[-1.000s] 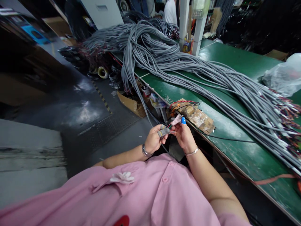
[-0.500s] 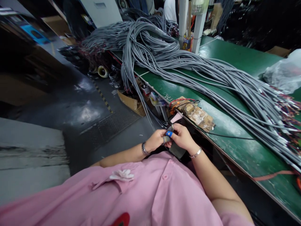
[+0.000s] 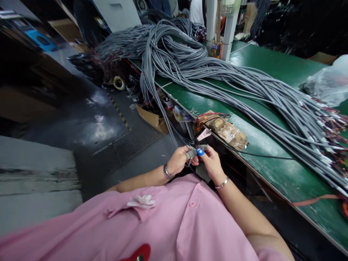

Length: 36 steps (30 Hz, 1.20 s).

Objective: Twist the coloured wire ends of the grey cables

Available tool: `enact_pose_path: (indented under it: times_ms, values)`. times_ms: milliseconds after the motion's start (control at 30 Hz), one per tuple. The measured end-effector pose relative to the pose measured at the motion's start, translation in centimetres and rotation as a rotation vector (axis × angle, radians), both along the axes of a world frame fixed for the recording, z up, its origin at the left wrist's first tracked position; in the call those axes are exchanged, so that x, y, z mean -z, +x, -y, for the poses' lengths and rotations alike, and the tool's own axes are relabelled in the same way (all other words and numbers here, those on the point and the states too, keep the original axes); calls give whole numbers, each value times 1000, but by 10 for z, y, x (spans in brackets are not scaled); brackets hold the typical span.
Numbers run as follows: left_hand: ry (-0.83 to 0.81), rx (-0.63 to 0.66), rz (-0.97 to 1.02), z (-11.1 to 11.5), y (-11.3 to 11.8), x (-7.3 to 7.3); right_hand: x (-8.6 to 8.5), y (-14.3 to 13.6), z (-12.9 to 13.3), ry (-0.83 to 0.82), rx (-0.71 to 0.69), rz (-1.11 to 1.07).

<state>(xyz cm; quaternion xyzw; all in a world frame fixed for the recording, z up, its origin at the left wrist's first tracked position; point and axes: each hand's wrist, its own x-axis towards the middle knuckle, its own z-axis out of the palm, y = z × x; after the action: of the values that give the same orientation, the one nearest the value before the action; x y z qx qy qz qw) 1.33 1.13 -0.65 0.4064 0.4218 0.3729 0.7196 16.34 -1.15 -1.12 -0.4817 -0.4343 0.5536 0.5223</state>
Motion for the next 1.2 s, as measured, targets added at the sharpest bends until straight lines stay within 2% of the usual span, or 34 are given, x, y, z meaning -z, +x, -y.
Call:
enact_pose_path:
  times_ms: [100,233,300,400,600,867,1200]
  values:
    - [10,54,-12,1,-1,0,-1,-3,-1,5,47,-2]
    - [108,187,-121,1,-9,-3,-5,1,-8,53,-74,103]
    - [171,193,-167,2,-12,-3,-9,2,-13,95,-115,196]
    - [177,126,-141,5,-13,2,-13,-1,-17,76,-122,202]
    - [45,-57,23,9,-9,8,-11,-8,-18,17,-75,56]
    - [29,-128,50,7,-8,6,-11,-13,-17,21,3,31]
    - [42,-202,73,4,-10,13,-6,-13,-15,43,51,78]
